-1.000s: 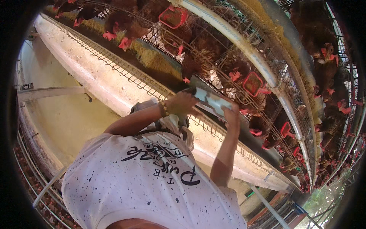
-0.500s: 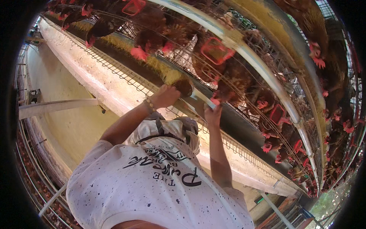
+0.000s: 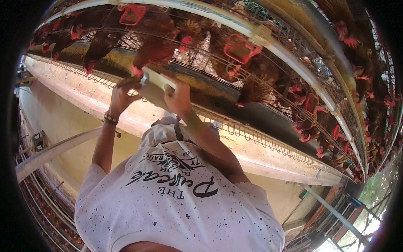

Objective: The person uses a white scraper to clean the exterior of a long, curved metal trough attached to a multi-tiered chicken cage system. They repeatedly scrape along the trough's surface to remove debris.

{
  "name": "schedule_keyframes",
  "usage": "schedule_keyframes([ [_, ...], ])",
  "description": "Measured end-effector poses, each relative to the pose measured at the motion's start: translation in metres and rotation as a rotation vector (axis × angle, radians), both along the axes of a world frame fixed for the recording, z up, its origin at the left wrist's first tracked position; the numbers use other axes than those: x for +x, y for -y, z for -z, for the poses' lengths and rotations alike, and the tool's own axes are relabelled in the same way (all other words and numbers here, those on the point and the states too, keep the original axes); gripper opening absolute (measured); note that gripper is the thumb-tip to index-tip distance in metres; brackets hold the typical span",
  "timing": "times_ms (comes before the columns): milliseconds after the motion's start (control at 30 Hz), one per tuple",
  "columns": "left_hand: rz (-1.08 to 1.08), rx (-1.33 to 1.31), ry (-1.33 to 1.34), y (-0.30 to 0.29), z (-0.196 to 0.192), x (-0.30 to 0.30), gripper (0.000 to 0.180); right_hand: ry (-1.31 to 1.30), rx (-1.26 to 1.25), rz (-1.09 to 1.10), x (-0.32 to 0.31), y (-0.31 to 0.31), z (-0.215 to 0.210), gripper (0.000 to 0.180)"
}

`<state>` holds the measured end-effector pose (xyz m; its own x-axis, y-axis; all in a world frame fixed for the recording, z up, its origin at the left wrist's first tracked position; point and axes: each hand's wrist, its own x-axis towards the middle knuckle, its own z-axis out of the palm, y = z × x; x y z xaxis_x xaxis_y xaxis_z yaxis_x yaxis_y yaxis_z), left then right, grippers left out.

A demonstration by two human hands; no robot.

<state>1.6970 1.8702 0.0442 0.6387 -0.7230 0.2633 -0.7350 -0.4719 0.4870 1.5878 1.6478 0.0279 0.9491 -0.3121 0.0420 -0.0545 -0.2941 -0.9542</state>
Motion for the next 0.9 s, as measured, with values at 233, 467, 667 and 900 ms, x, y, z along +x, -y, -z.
schedule_keyframes([
  [233,0.297,-0.128,-0.248,0.153,0.026,-0.119,0.033,-0.289,0.274,0.043,-0.146,0.164,-0.049,0.056],
  [467,0.424,0.151,-0.126,0.283,0.075,-0.19,0.058,-0.436,-0.128,0.138,-0.203,0.255,-0.061,0.051],
  [667,0.175,0.216,-0.022,0.211,0.088,-0.155,0.062,-0.393,-0.118,0.095,-0.145,0.206,-0.021,0.046],
  [900,0.097,0.505,0.134,0.067,0.084,-0.012,0.074,-0.092,-0.027,0.066,-0.021,0.044,-0.001,0.046],
])
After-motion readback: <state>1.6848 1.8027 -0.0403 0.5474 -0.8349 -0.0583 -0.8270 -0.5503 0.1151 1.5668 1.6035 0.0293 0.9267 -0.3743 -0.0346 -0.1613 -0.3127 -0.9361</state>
